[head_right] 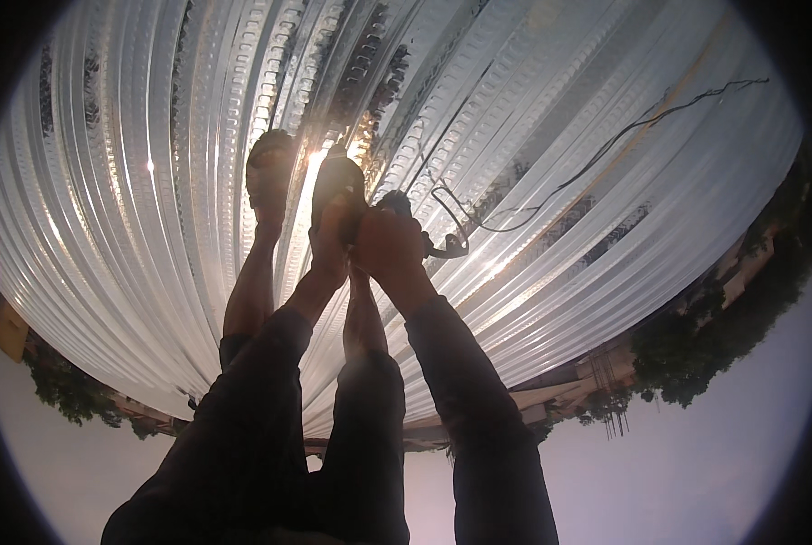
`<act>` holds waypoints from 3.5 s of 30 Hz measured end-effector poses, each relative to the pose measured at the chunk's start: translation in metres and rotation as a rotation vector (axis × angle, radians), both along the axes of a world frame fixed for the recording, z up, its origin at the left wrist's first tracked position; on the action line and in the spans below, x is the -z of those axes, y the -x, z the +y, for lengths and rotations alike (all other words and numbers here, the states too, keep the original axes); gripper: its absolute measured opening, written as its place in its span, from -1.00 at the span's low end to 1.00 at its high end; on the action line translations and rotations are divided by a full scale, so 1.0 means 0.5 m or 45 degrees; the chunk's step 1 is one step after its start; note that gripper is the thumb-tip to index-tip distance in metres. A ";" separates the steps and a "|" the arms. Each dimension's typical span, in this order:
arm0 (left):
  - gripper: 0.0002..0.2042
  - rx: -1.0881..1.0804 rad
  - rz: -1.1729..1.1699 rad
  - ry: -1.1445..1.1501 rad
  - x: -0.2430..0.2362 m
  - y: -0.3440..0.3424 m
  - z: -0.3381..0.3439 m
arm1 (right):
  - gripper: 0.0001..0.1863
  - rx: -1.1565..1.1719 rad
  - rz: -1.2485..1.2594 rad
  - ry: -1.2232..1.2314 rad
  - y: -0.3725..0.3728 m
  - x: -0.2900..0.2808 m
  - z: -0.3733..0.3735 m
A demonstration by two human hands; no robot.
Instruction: The person installs a corrugated metal roof panel by drilling pilot holes and fastening it with a rivet gun. The person repeatedly positions the panel, drills, and secures it with rivets while standing on the roof surface.
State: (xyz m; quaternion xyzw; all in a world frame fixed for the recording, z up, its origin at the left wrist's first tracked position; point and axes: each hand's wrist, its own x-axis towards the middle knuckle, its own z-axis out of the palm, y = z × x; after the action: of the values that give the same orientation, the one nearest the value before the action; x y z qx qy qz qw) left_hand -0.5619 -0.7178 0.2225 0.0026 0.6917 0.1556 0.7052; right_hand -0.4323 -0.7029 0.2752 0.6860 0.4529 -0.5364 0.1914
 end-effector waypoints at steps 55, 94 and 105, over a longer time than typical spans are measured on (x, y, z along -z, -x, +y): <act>-0.74 1.255 -0.341 -0.680 -0.208 0.515 0.097 | -0.63 0.799 -0.075 -0.268 0.211 -0.397 -0.471; -0.81 0.044 -0.484 -0.236 0.189 0.899 -0.741 | -0.53 0.753 0.407 -0.452 0.650 -0.341 -0.910; -0.71 -0.268 -0.597 0.093 0.204 0.849 -0.740 | -0.53 0.366 0.285 -0.118 0.620 -0.326 -0.888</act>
State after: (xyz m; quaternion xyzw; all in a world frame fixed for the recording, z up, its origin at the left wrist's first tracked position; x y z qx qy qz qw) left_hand -0.9863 -1.0879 0.1208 -0.1311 0.5111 0.1993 0.8257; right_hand -0.7422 -1.1470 0.4382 0.6877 0.3930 -0.6097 0.0295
